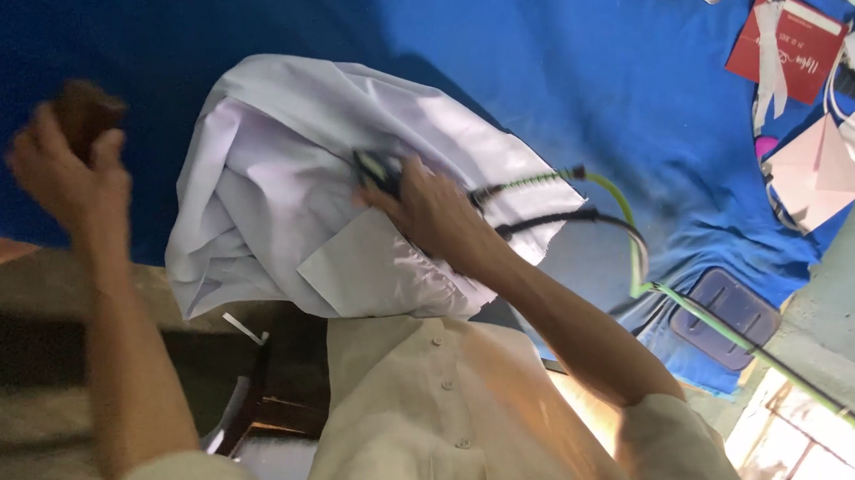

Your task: The person irons a white shirt on a blue-covered ironing board using a steam iron. They repeatedly smooth and reposition the shirt, using a wooden block to press seams while ironing different sections.

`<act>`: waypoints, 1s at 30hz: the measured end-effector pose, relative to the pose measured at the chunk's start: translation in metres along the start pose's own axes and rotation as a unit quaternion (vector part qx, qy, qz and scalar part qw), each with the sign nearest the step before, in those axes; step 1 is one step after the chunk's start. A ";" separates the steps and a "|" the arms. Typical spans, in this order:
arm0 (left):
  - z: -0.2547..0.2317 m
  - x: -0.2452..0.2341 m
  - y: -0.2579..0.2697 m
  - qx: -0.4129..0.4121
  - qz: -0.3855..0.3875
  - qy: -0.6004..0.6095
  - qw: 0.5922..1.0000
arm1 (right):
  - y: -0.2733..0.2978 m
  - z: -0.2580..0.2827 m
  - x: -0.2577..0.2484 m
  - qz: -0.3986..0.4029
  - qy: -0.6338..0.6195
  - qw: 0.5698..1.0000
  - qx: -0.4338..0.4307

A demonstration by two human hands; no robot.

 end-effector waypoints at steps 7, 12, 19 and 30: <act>-0.216 -0.026 0.042 0.355 0.022 0.195 0.914 | 0.073 -0.079 0.009 0.051 0.064 0.996 0.039; -0.244 0.029 0.074 0.479 0.075 0.155 0.861 | 0.088 -0.121 0.017 0.053 0.135 0.988 0.052; -0.242 0.038 0.067 0.516 0.117 0.121 0.840 | 0.104 -0.147 0.015 0.118 0.140 0.982 0.037; -0.301 0.028 0.106 0.564 0.140 0.183 0.793 | 0.133 -0.237 -0.023 0.139 0.066 0.985 0.078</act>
Point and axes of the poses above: each hand's wrist, its own y-axis away from the middle knuckle, its own x-axis out of the palm, z = x × y, the point moved 3 cm from there along -y, towards the middle knuckle, and after that the axes turned 10 degrees about x, right-handed, at the moved point
